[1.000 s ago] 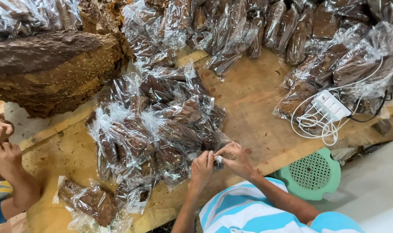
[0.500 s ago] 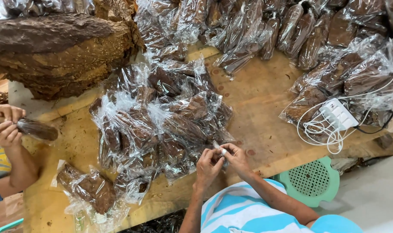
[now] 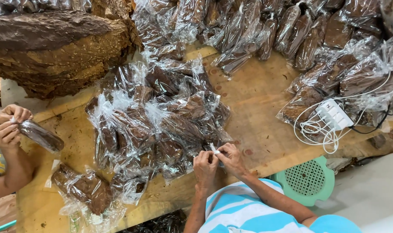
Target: Packaging brown blocks into individual plastic bags on a wooden table.
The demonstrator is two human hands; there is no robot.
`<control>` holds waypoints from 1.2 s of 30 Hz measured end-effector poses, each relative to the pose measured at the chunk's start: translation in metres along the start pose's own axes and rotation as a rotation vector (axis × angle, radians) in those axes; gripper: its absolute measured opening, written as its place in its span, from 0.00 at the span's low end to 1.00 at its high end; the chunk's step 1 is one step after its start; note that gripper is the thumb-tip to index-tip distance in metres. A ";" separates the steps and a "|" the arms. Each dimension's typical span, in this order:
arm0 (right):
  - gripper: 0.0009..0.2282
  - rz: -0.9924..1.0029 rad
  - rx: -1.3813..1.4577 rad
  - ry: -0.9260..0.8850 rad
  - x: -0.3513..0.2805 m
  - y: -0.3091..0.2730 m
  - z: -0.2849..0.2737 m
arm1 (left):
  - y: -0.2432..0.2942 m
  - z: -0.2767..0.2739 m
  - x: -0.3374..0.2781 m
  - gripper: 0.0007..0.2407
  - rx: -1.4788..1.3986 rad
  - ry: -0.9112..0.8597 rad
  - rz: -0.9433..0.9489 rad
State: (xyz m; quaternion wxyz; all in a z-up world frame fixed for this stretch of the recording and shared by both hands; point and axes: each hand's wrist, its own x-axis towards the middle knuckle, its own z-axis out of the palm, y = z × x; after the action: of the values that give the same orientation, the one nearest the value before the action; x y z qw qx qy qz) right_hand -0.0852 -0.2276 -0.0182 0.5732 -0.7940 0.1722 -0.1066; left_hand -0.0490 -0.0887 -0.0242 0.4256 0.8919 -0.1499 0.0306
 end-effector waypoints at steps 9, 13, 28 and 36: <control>0.05 0.060 0.266 -0.250 0.012 0.024 0.005 | 0.008 -0.031 0.009 0.03 -0.321 -0.146 -0.170; 0.05 0.132 0.434 -0.350 0.010 0.030 0.004 | 0.004 -0.029 0.010 0.03 -0.370 -0.219 -0.198; 0.08 0.160 0.373 -0.291 0.016 0.018 0.019 | -0.002 -0.025 0.010 0.04 -0.157 -0.126 0.020; 0.07 0.262 0.375 -0.275 0.016 0.012 0.025 | -0.025 -0.021 -0.008 0.05 0.135 -0.127 0.084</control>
State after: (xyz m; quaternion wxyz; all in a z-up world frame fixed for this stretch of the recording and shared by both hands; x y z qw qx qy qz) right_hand -0.0626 -0.2155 -0.0381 0.7372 -0.6518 0.1713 0.0476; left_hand -0.0475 -0.0563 -0.0308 0.3525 0.9115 -0.2117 0.0019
